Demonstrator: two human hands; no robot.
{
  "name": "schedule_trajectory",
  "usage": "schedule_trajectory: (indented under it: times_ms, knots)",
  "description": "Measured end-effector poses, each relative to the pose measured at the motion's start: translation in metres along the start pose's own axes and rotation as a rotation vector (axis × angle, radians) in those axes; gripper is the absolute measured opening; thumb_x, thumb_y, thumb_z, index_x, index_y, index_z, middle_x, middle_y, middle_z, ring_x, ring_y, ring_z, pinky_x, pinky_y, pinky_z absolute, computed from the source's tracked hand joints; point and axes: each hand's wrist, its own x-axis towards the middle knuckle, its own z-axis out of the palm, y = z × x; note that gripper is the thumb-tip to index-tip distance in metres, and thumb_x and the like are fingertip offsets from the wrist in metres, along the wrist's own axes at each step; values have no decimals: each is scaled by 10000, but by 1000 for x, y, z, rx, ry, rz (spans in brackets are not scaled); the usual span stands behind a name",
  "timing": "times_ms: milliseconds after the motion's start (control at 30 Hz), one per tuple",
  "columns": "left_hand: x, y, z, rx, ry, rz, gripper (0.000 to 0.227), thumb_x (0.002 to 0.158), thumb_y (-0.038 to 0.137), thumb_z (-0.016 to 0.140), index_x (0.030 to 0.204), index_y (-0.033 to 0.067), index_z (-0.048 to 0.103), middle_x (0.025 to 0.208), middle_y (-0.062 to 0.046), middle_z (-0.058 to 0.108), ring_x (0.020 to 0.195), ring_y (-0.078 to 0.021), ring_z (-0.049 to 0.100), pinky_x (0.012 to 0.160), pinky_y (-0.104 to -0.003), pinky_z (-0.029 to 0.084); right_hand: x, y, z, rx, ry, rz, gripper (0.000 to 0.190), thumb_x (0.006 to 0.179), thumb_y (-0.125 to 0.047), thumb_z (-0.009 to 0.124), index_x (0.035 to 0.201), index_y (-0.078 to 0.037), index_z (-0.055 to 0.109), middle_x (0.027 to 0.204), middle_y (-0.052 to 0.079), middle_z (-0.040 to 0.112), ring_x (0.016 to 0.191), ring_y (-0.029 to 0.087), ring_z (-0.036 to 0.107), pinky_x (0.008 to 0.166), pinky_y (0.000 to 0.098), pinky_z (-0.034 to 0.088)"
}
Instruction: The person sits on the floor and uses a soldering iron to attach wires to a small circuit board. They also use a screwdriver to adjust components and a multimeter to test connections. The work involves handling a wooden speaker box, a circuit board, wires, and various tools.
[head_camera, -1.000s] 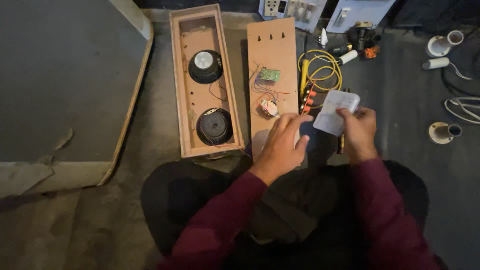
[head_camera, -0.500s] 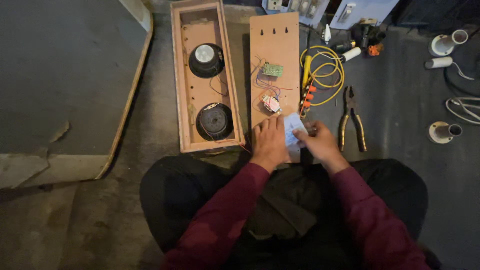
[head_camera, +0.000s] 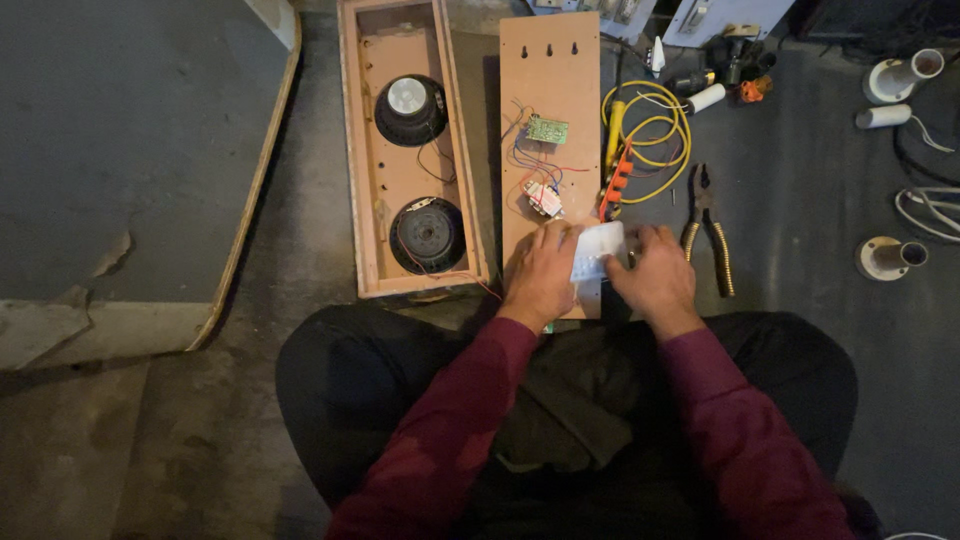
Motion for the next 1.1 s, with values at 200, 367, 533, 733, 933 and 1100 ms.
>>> schedule_trajectory:
  times_ms: [200, 367, 533, 733, 933, 1100]
  knots:
    - [0, -2, 1, 89, -37, 74, 886, 536, -65, 792, 1370, 77, 526, 1372, -168, 473, 1377, -386, 399, 1093, -459, 399, -4, 1, 1, 42, -48, -220, 628, 744, -459, 810, 1287, -169, 687, 1135, 147, 684, 1092, 367, 650, 890, 473, 531]
    - [1, -6, 3, 137, -58, 80, 908, 539, -73, 781, 1393, 74, 510, 1379, -124, 487, 1339, -332, 449, 1109, -418, 387, 7, 12, 13, 73, -261, -94, 597, 778, -558, 784, 1223, -162, 742, 1124, 167, 693, 1043, 362, 691, 916, 461, 539]
    - [-3, -8, 0, 159, -68, 70, 845, 635, -28, 795, 1423, 110, 523, 1380, -74, 514, 1325, -305, 504, 1068, -432, 431, 10, 14, 19, 70, -244, -85, 571, 769, -560, 792, 1125, -114, 769, 1118, 164, 700, 1057, 361, 683, 905, 458, 533]
    - [-2, -5, 3, 179, -79, 98, 909, 563, 9, 840, 1405, 78, 505, 1397, -86, 501, 1282, -309, 509, 1000, -471, 424, 6, 14, 12, 84, -166, -121, 495, 765, -488, 827, 1037, -83, 743, 1053, 170, 726, 1015, 371, 691, 880, 452, 538]
    - [-1, -9, 3, 215, -93, 129, 891, 607, 28, 843, 1426, 141, 509, 1410, -56, 519, 1275, -283, 532, 996, -451, 438, 16, 26, 27, 323, -352, 78, 486, 773, -373, 858, 1099, -71, 661, 989, 131, 748, 910, 265, 727, 807, 389, 561]
    - [-5, -6, 0, 167, -139, 86, 877, 604, 97, 874, 1398, 215, 522, 1302, -61, 552, 1237, -299, 537, 993, -460, 433, 30, 45, 49, 598, -524, 49, 494, 792, -255, 857, 1177, -24, 650, 996, 88, 722, 891, 185, 682, 801, 338, 555]
